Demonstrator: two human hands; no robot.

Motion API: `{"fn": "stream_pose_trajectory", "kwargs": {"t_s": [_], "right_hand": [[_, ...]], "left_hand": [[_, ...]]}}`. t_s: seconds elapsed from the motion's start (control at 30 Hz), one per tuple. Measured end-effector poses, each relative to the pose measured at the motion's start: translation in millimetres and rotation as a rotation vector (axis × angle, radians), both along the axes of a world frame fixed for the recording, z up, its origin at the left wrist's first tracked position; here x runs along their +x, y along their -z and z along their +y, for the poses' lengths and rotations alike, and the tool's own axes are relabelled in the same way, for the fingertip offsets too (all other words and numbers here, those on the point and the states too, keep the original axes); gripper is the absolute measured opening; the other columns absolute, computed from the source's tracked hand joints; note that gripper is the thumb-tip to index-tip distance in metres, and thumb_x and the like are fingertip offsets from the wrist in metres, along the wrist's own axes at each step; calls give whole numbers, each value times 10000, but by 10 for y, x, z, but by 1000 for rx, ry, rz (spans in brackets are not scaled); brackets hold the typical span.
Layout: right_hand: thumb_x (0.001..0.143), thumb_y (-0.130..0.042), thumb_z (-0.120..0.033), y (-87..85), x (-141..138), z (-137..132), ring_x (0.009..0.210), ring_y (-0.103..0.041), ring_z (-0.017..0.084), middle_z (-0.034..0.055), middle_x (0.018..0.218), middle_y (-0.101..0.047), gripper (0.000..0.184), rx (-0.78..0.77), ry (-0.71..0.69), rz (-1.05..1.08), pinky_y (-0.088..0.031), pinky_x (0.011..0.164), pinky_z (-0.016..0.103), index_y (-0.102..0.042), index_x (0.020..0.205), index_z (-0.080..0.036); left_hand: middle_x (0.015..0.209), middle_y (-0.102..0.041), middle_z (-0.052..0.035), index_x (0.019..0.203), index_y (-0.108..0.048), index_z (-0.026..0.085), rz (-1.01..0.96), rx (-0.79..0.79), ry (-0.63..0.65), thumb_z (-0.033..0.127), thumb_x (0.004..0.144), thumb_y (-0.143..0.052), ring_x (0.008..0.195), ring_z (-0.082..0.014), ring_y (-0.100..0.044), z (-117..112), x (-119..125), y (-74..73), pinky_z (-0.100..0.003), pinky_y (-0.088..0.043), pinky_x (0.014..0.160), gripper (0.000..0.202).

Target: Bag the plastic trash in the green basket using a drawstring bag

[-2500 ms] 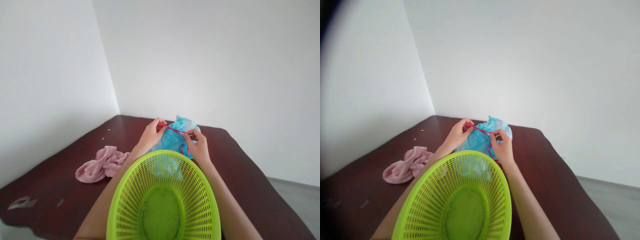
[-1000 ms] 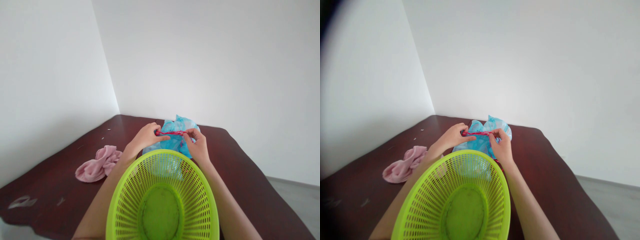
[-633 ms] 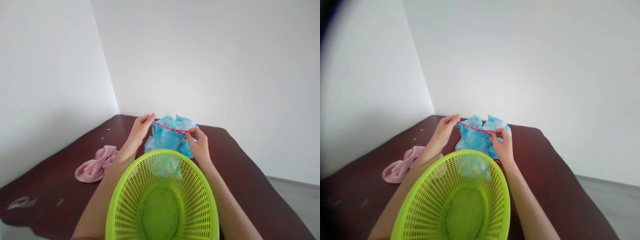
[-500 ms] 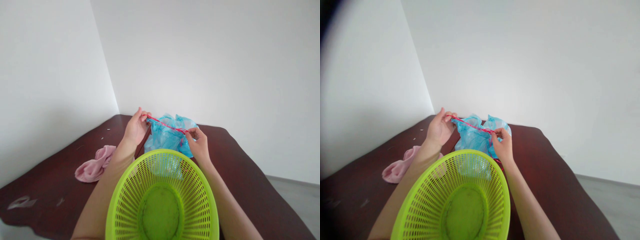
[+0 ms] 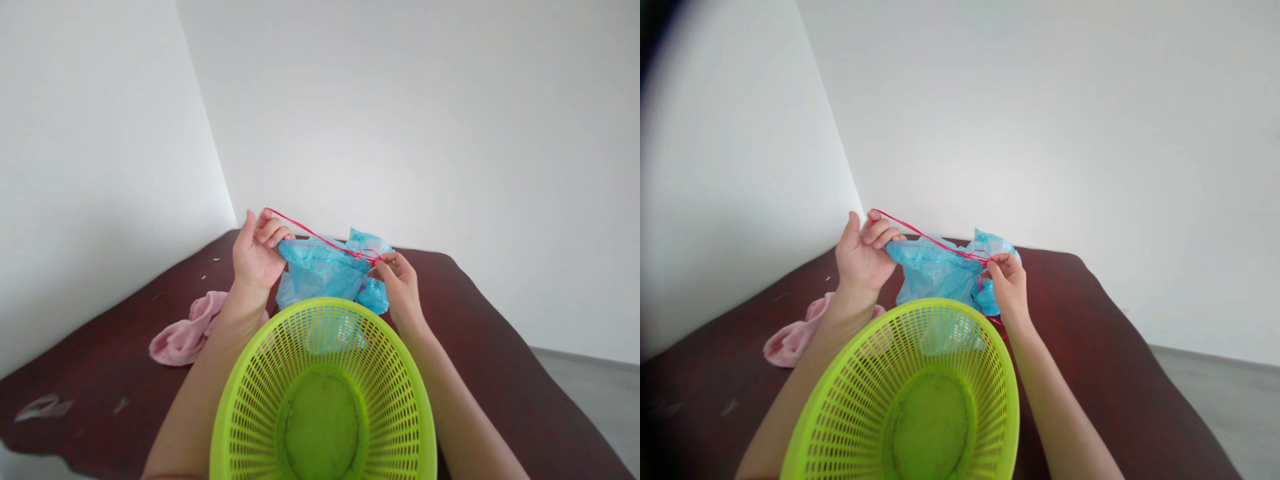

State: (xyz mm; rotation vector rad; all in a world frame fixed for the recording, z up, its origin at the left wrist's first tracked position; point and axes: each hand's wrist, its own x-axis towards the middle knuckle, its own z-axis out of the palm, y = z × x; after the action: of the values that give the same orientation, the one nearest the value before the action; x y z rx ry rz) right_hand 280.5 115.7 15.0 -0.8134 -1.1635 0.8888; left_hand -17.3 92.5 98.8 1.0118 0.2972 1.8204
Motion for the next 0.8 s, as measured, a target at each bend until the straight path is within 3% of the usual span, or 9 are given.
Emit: {"fn": "stream_pose_trajectory", "kwargs": {"t_s": [0.1,0.23,0.33,0.47,0.7,0.8], "right_hand": [[862,-1002,-503,-23,2,-25,731,-735,174,-33,838,-748,389,-10,-50,153,-626,766,346,-700,951,-274],[833,-1036,-477,-60,36,-29,681,-671,131,-35,871,-773,386,19,-8,311,-564,684,289,-727,943,-273],[818,-1015,-420,-77,65,-11,658,-651,124,-34,876,-783,346,29,34,389,-543,642,279,-723,935,-275],[809,-954,-357,-81,89,10,617,-625,130,-54,799,-726,292,16,43,466,-510,581,279,-693,910,-274],[748,-836,-305,-105,139,7,627,-609,124,-29,781,-711,200,-30,19,577,-521,591,257,-656,818,-252],[724,-774,-285,-150,167,-13,642,-615,137,-12,777,-716,162,-44,-34,617,-538,594,258,-641,812,-257]], "left_hand": [[598,-289,129,1047,-797,246,-45,-56,87,482,1196,-782,469,-89,-336,-11,18,-9,-225,-531,634,280],[570,-318,153,1258,-837,235,-64,-66,133,398,1231,-746,414,-65,-290,-33,33,-35,-203,-491,569,188],[581,-372,149,1135,-819,251,-134,-37,106,364,1229,-762,408,-50,-334,-43,20,-53,-202,-514,577,158],[608,-449,137,942,-730,238,-238,29,89,358,1228,-772,440,-40,-443,-50,-63,-67,-209,-565,625,313],[699,-644,95,1062,-798,280,-262,54,-49,426,1264,-694,567,-69,-596,-88,-189,-124,-197,-649,753,271],[672,-606,80,943,-760,271,-248,62,-68,479,1240,-732,588,-85,-609,-97,-180,-134,-207,-649,727,363]]}}
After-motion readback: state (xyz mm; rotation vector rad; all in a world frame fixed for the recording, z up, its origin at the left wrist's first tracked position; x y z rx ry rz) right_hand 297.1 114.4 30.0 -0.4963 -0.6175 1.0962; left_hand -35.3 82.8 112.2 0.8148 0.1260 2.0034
